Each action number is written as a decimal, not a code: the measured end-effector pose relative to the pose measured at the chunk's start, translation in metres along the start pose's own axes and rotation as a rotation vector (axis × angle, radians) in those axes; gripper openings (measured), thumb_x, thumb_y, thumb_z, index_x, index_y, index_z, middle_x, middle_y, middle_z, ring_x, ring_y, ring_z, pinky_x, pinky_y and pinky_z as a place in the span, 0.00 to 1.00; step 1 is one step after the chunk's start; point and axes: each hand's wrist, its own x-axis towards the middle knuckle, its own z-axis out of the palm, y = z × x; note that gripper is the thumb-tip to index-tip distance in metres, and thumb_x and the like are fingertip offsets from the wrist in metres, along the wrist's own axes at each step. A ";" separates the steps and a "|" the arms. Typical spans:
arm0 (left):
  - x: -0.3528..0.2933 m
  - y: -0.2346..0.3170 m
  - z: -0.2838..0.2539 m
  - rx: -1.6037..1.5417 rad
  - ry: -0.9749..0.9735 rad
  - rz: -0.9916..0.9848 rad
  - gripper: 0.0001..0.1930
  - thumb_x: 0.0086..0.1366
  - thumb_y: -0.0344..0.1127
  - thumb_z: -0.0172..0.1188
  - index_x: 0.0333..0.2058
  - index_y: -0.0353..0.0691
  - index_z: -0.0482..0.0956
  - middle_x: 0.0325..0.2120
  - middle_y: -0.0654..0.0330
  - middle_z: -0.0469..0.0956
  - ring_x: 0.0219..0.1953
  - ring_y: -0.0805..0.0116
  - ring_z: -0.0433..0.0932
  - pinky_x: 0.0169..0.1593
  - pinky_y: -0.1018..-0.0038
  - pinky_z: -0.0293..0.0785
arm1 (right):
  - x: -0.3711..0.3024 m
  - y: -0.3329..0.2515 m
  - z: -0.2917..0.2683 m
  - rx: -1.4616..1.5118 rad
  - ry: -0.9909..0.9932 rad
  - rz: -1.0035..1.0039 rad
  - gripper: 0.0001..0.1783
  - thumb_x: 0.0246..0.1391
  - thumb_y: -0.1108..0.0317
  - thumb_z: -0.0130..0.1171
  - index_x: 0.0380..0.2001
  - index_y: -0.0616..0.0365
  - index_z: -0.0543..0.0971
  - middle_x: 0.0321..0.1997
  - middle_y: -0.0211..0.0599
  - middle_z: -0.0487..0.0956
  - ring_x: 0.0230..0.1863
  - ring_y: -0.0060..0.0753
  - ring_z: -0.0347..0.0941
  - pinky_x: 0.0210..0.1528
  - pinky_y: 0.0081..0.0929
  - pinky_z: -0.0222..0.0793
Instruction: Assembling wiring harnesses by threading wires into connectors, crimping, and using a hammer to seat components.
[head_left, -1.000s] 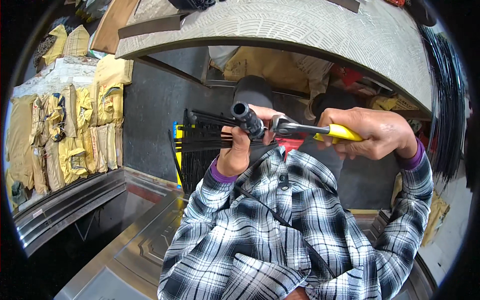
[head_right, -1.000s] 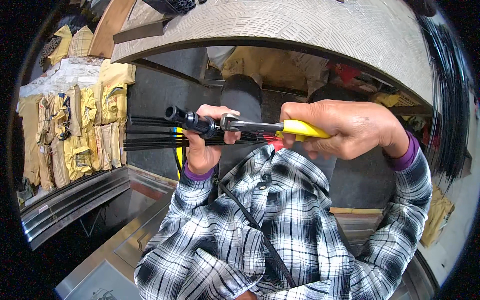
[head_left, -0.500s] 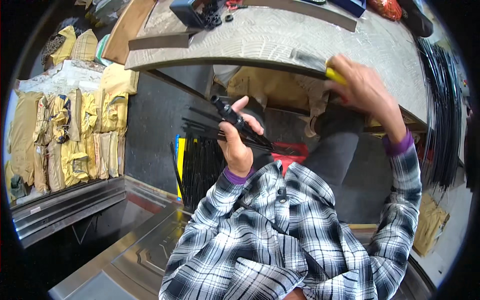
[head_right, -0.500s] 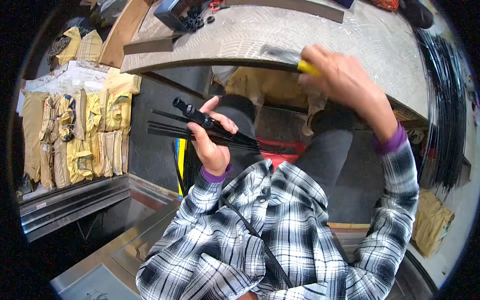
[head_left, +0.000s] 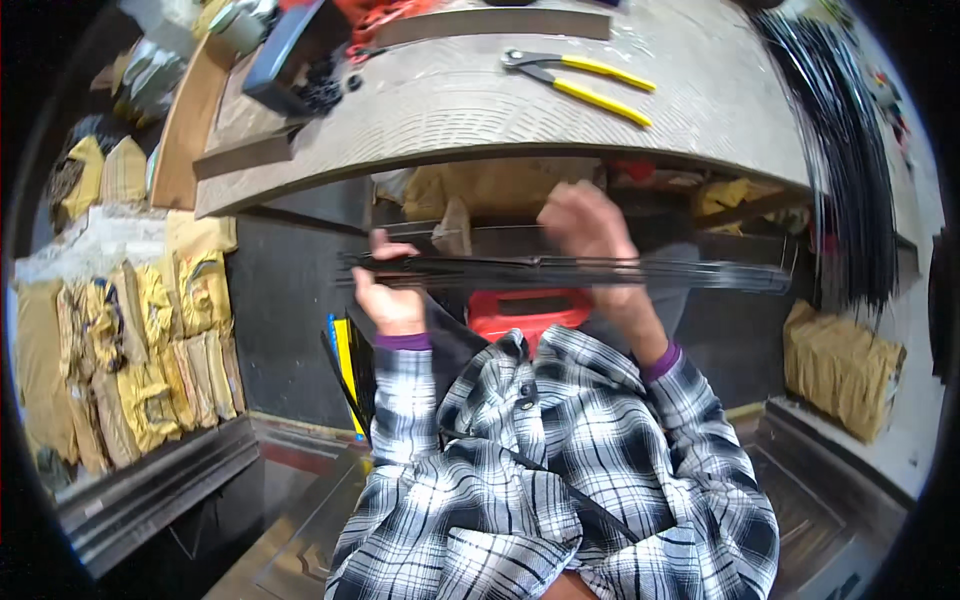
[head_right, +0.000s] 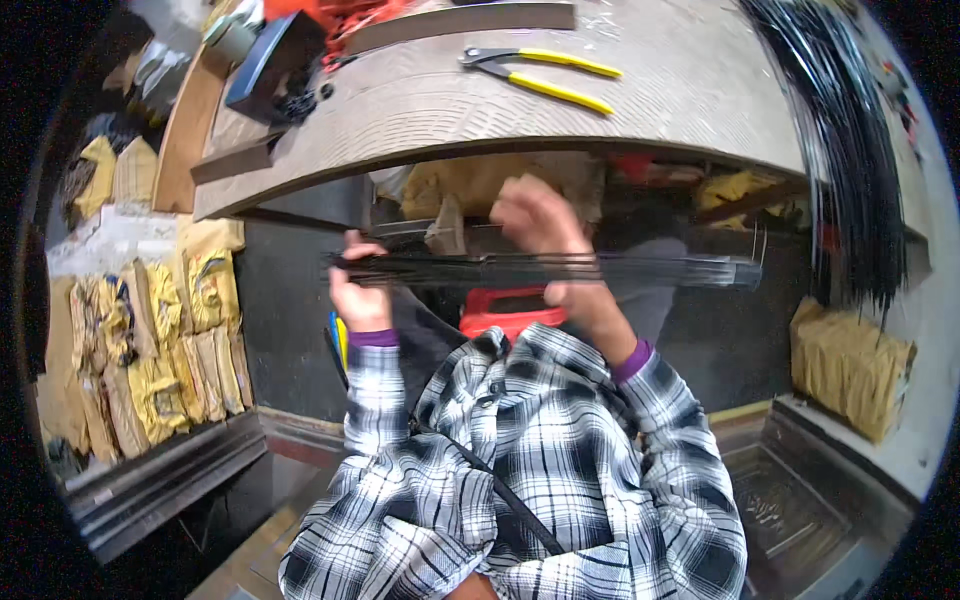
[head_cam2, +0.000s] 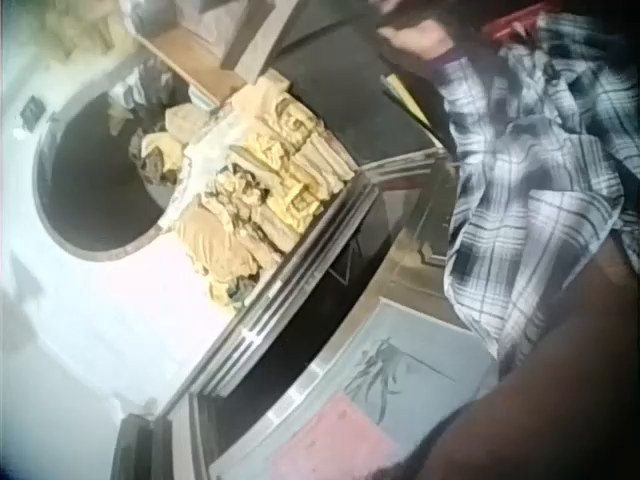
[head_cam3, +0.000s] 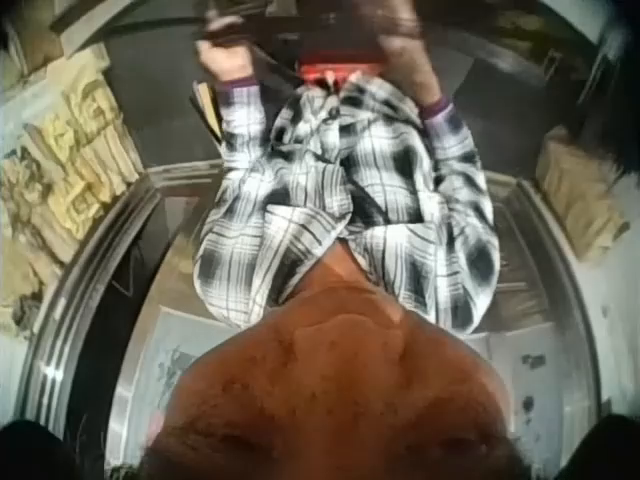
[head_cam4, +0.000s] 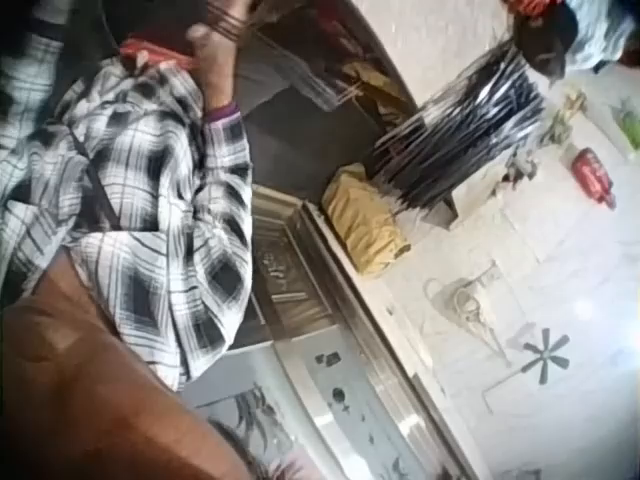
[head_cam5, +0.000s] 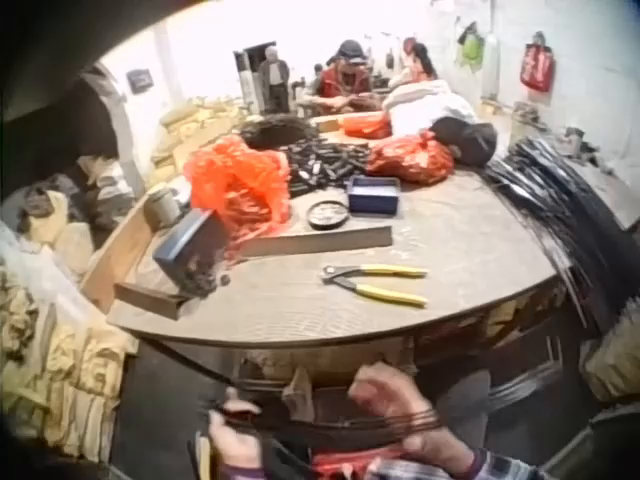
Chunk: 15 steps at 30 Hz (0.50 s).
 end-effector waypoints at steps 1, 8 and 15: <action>0.001 -0.015 -0.012 -0.067 0.106 -0.123 0.31 0.63 0.57 0.38 0.48 0.30 0.65 0.29 0.55 0.72 0.34 0.62 0.70 0.45 0.62 0.68 | 0.016 -0.010 0.005 -0.034 0.227 -0.139 0.32 0.52 0.50 0.54 0.53 0.61 0.62 0.54 0.45 0.65 0.53 0.38 0.65 0.56 0.33 0.60; -0.078 -0.090 0.063 1.273 -0.433 -0.059 0.42 0.47 0.33 0.67 0.59 0.36 0.52 0.55 0.51 0.60 0.53 0.61 0.64 0.54 0.69 0.62 | 0.021 0.002 0.013 -0.456 -0.030 -0.110 0.11 0.49 0.71 0.56 0.15 0.58 0.74 0.17 0.27 0.71 0.16 0.20 0.63 0.18 0.18 0.57; -0.097 -0.064 0.116 1.334 -0.609 0.260 0.16 0.46 0.26 0.67 0.36 0.32 0.76 0.32 0.60 0.73 0.33 0.76 0.70 0.37 0.81 0.66 | 0.001 0.028 0.056 -0.182 -0.261 0.126 0.25 0.35 0.61 0.69 0.35 0.65 0.74 0.28 0.35 0.72 0.30 0.20 0.65 0.33 0.21 0.64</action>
